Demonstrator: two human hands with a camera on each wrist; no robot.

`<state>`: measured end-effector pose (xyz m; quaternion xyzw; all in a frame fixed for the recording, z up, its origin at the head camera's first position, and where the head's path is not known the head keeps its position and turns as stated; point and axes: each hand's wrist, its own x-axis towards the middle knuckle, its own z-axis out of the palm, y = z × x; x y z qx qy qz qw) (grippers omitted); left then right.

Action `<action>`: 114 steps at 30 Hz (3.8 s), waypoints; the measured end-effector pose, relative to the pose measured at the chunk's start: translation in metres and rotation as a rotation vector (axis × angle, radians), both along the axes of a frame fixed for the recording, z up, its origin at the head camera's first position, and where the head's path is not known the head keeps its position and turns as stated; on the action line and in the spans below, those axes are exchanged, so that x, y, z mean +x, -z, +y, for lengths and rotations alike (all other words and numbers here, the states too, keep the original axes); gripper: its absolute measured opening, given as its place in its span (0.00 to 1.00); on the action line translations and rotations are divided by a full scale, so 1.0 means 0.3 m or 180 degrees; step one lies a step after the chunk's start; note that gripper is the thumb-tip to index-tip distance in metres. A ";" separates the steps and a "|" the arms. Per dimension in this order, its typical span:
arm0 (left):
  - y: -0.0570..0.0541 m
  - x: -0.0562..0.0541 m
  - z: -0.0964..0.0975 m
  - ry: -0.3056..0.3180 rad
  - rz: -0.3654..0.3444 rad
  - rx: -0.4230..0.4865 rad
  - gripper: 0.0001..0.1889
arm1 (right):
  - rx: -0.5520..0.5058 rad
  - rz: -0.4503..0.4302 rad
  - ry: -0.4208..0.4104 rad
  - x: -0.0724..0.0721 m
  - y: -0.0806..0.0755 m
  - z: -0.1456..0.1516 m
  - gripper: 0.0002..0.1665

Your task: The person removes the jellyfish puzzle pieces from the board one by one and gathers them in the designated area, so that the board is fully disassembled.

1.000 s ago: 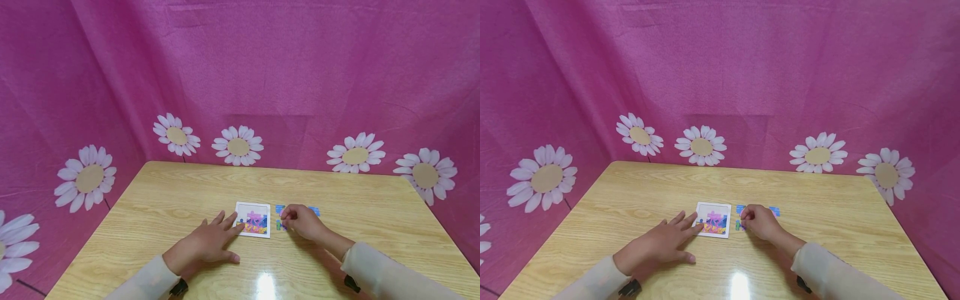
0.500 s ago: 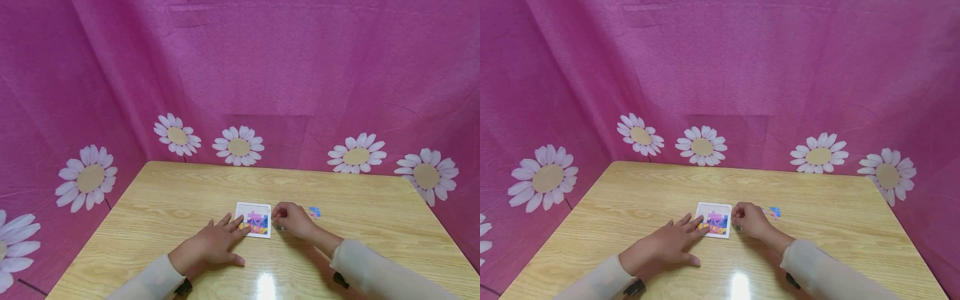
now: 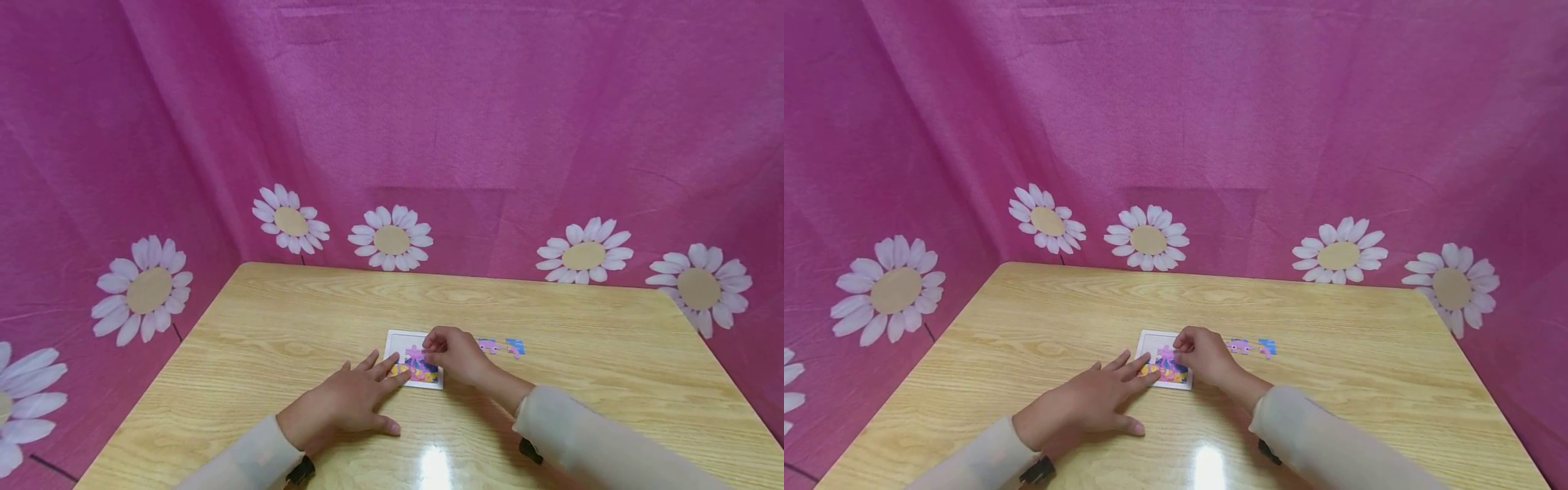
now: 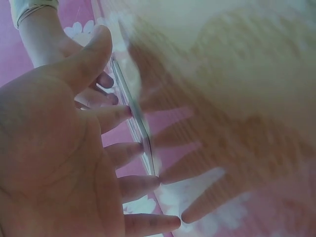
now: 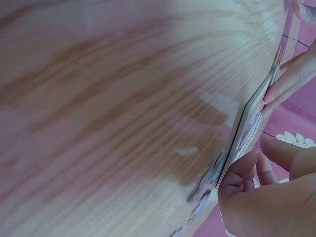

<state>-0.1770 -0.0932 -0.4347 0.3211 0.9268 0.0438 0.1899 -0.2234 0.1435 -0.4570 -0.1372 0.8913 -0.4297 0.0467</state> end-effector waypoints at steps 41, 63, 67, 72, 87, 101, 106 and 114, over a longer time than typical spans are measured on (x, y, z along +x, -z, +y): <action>-0.002 0.001 0.001 0.0058 0.0041 -0.0054 0.47 | 0.0242 0.0063 0.0038 0.000 -0.009 -0.088 0.20; 0.003 0.001 0.002 0.0086 0.0059 -0.0068 0.46 | 0.0123 0.0045 0.0034 -0.005 -0.012 -0.077 0.18; 0.002 0.001 0.002 0.0090 0.0066 -0.0067 0.46 | 0.0080 0.0041 0.0015 -0.006 -0.015 -0.078 0.17; 0.001 0.000 0.001 0.0085 0.0066 -0.0075 0.46 | 0.0049 -0.0024 0.0027 -0.002 -0.018 -0.084 0.17; 0.001 0.001 0.001 0.0099 0.0069 -0.0071 0.46 | 0.0004 -0.0105 0.0050 0.009 -0.019 -0.083 0.17; 0.001 -0.002 0.000 0.0079 0.0059 -0.0085 0.46 | -0.0024 -0.0116 0.0180 0.002 -0.025 -0.025 0.16; -0.001 -0.002 0.001 0.0094 0.0057 -0.0080 0.46 | -0.0086 -0.0180 0.0166 0.008 -0.026 0.015 0.16; -0.002 0.000 0.002 0.0091 0.0060 -0.0061 0.46 | -0.0303 -0.0301 0.0095 0.027 -0.026 0.092 0.14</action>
